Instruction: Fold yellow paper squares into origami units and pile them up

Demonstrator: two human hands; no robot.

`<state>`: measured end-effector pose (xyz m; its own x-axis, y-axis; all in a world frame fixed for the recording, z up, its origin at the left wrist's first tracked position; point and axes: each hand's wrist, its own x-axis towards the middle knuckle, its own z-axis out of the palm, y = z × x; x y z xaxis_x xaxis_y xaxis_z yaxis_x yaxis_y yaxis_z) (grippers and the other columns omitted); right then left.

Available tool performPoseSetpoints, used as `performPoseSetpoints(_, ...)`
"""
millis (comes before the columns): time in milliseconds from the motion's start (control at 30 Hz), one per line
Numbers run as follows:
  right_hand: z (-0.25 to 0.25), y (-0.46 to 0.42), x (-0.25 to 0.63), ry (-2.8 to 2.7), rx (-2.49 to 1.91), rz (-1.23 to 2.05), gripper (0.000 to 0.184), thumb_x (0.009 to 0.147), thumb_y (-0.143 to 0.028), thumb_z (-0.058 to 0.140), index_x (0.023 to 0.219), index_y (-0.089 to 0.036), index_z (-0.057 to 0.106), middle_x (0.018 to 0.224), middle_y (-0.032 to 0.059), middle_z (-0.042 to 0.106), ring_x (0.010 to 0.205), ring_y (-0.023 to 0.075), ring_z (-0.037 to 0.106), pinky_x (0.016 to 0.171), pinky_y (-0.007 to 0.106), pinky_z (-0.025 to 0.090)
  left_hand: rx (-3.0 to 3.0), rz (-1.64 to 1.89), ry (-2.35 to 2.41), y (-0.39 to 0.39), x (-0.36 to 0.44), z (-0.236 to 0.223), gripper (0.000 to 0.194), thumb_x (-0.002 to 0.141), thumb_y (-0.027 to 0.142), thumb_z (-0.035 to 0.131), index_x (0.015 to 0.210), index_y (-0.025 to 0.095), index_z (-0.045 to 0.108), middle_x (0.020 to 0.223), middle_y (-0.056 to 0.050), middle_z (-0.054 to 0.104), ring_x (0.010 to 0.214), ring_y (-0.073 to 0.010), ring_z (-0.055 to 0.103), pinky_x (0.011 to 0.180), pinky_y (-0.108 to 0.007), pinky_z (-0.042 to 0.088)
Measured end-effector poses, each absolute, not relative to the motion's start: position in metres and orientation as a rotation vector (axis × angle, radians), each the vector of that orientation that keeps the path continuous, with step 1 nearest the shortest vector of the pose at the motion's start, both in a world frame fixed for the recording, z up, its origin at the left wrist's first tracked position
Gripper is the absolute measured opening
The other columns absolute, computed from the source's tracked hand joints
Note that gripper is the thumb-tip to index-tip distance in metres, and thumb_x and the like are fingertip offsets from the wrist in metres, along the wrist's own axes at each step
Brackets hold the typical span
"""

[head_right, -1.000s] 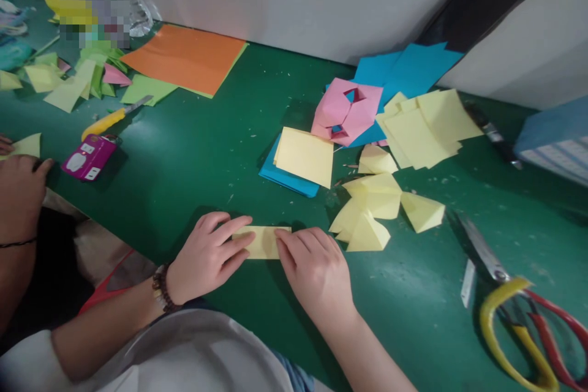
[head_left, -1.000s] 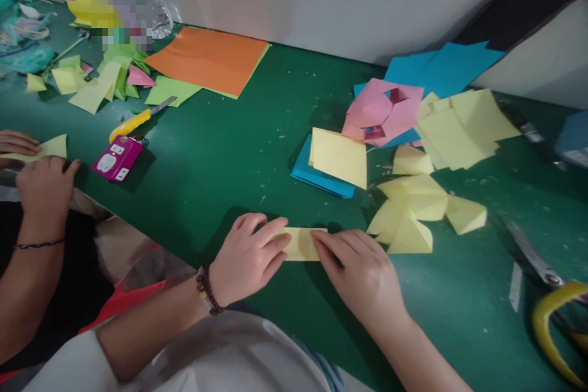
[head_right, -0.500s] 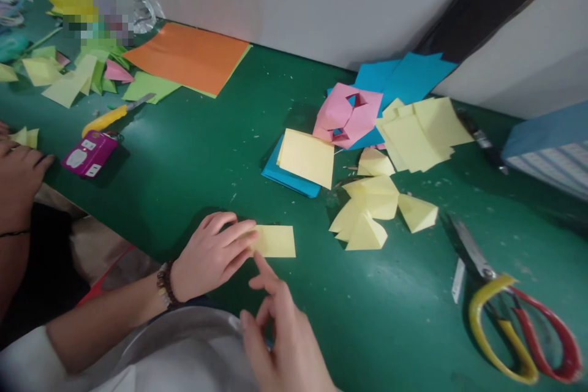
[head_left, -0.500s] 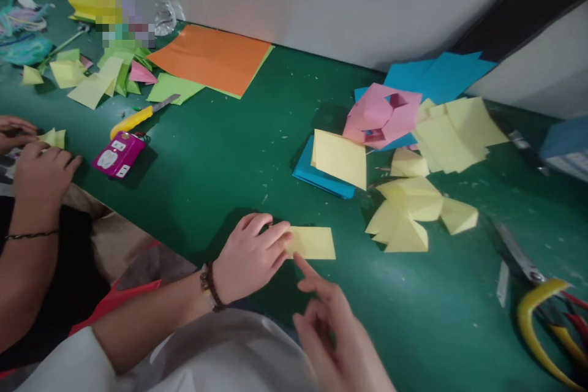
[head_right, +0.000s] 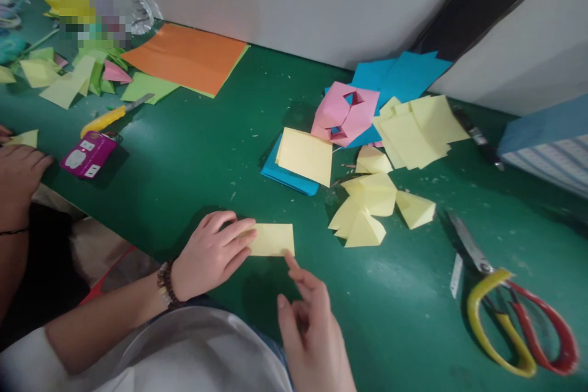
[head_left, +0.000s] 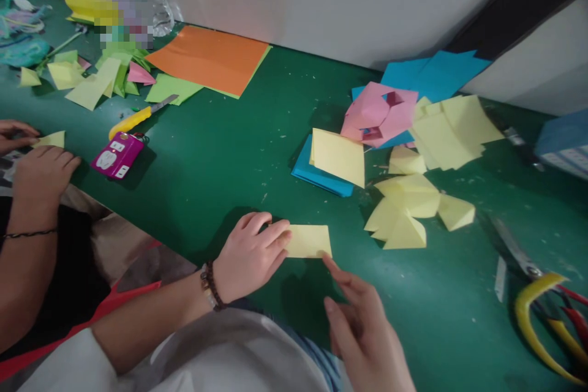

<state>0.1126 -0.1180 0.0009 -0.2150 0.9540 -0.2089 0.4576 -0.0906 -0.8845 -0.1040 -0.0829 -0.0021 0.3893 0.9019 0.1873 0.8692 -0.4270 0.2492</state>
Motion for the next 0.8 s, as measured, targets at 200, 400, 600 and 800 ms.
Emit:
performPoseSetpoints(200, 0.008, -0.100, 0.124, -2.029, -1.631, 0.561, 0.016, 0.091, -0.036, 0.054, 0.097, -0.021, 0.058, 0.127, 0.0154, 0.059, 0.050, 0.0069, 0.057, 0.042, 0.021, 0.047, 2.431, 0.483, 1.563, -0.082, -0.110, 0.004, 0.029, 0.092, 0.025, 0.046, 0.112, 0.017, 0.066, 0.131, -0.011, 0.056, 0.118, -0.0294, 0.046, 0.096, -0.047, 0.044)
performPoseSetpoints(400, -0.004, -0.076, 0.086, -2.350, -1.412, 0.060, 0.015, 0.094, -0.024, 0.048, 0.083, -0.019, 0.057, 0.077, 0.0059, 0.057, 0.068, 0.0182, 0.056, 0.061, 0.031, 0.044, 2.339, 0.506, 1.448, -0.078, -0.118, 0.009, 0.040, 0.091, 0.022, 0.036, 0.119, 0.018, 0.065, 0.155, -0.009, 0.029, 0.146, -0.0347, 0.013, 0.113, -0.058, 0.025)
performPoseSetpoints(600, -0.012, -0.083, 0.057, -2.451, -1.393, -0.020, 0.022, 0.093, -0.017, 0.043, 0.072, -0.022, 0.048, 0.064, 0.0022, 0.049, 0.061, 0.0192, 0.047, 0.057, 0.032, 0.034, 2.314, 0.458, 1.442, -0.079, -0.121, 0.008, 0.044, 0.092, 0.023, 0.031, 0.121, 0.023, 0.065, 0.160, -0.003, 0.021, 0.148, -0.0335, 0.005, 0.115, -0.062, 0.021)
performPoseSetpoints(800, -0.013, -0.095, 0.025, -2.406, -1.295, 0.148, 0.019, 0.093, -0.013, 0.041, 0.082, -0.018, 0.055, 0.071, 0.0048, 0.058, 0.064, 0.0194, 0.052, 0.059, 0.033, 0.038, 2.284, 0.453, 1.443, -0.077, -0.123, 0.009, 0.047, 0.094, 0.021, 0.028, 0.124, 0.024, 0.063, 0.159, -0.001, 0.022, 0.148, -0.0328, 0.007, 0.115, -0.062, 0.019)
